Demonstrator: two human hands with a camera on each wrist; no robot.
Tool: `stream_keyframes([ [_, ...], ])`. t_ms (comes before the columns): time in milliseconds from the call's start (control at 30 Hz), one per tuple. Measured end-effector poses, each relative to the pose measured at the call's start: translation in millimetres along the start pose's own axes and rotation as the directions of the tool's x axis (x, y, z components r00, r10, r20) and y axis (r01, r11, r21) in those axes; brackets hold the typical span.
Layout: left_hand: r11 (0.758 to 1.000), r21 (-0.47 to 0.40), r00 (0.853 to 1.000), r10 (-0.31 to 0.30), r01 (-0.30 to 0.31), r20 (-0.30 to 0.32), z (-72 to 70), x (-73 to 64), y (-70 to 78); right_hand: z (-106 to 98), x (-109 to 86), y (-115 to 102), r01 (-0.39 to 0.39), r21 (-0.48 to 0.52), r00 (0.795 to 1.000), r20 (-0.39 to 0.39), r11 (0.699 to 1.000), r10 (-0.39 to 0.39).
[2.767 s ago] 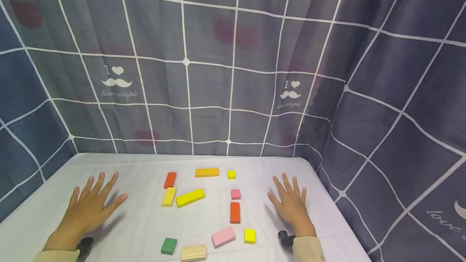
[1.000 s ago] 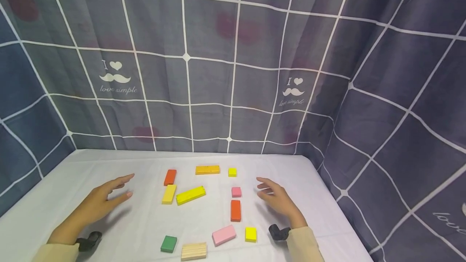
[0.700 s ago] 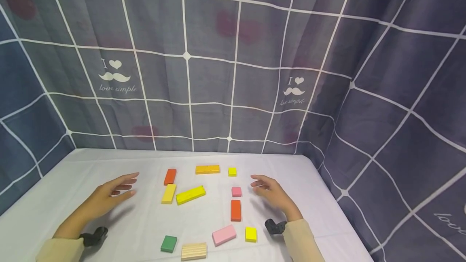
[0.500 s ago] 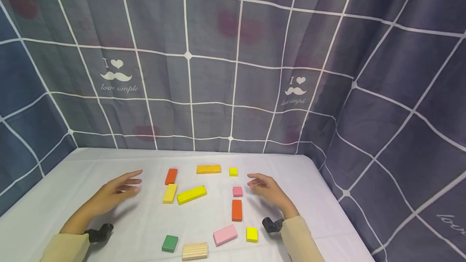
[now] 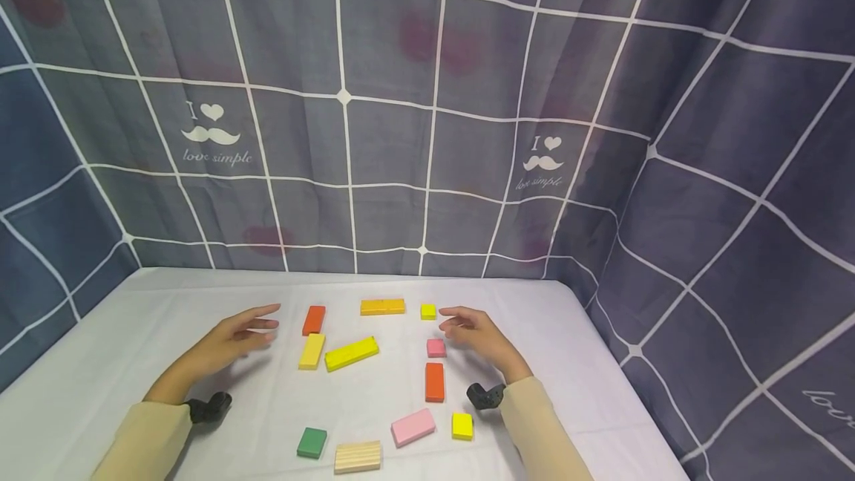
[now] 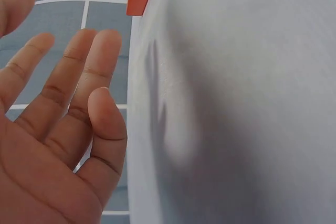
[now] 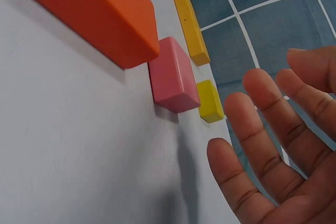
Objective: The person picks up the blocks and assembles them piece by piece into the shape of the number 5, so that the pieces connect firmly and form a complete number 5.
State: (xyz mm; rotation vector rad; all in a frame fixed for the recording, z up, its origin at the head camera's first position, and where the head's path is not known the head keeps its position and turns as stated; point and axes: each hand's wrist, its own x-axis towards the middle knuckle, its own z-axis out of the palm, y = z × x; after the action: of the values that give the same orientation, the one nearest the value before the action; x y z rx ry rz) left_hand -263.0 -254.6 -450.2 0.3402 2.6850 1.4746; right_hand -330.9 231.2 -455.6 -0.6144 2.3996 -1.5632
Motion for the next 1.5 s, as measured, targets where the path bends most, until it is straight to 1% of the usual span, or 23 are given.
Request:
stream_keyframes([
  [100, 1.000, -0.023, 1.000, -0.012, 0.012, 0.027, 0.6, 3.5, -1.2, 2, 3.9, -2, -0.012, 0.017, 1.000, 0.015, 1.000, 0.012],
  [233, 0.999, -0.042, 0.997, -0.020, 0.023, 0.069, 1.0, 9.0, -3.1, 4, 9.7, -4, -0.035, 0.024, 0.999, 0.014, 0.999, 0.035],
  [333, 0.999, -0.033, 0.995, -0.028, 0.032, 0.092, 1.6, 14.1, -3.8, 6, 15.1, -6, -0.054, 0.027, 0.999, 0.006, 0.998, 0.054],
  [533, 0.997, -0.001, 0.992, -0.071, 0.071, 0.107, 3.3, 26.1, -3.2, 10, 26.9, -8, -0.046, 0.041, 0.999, 0.022, 0.998, 0.045],
  [700, 0.991, -0.017, 0.985, -0.128, 0.131, 0.112, 4.3, 34.6, -2.0, 14, 35.3, -10, -0.047, 0.066, 0.999, 0.022, 0.997, 0.046],
  [767, 0.989, -0.023, 0.984, -0.142, 0.145, 0.110, 5.0, 38.0, -2.4, 15, 38.0, -12, -0.048, 0.075, 0.999, 0.020, 0.996, 0.046],
  [867, 0.988, -0.023, 0.983, -0.149, 0.152, 0.104, 6.6, 43.0, -3.1, 17, 41.8, -15, -0.045, 0.083, 0.999, 0.019, 0.996, 0.043],
  [967, 0.989, -0.017, 0.984, -0.143, 0.145, 0.105, 8.1, 48.4, -4.7, 20, 46.6, -16, -0.051, 0.080, 0.999, 0.013, 0.995, 0.050],
  [1167, 0.990, -0.005, 0.984, -0.139, 0.140, 0.111, 10.0, 59.1, -4.1, 25, 58.2, -16, -0.077, 0.100, 0.997, 0.018, 0.992, 0.076],
  [1333, 0.989, 0.004, 0.979, -0.146, 0.147, 0.140, 8.6, 64.3, -1.3, 30, 66.5, -15, -0.087, 0.131, 0.996, 0.025, 0.988, 0.084],
  [1500, 0.985, 0.052, 0.973, -0.172, 0.166, 0.156, 8.7, 70.3, -1.3, 36, 74.4, -15, -0.100, 0.147, 0.995, 0.026, 0.984, 0.097],
])
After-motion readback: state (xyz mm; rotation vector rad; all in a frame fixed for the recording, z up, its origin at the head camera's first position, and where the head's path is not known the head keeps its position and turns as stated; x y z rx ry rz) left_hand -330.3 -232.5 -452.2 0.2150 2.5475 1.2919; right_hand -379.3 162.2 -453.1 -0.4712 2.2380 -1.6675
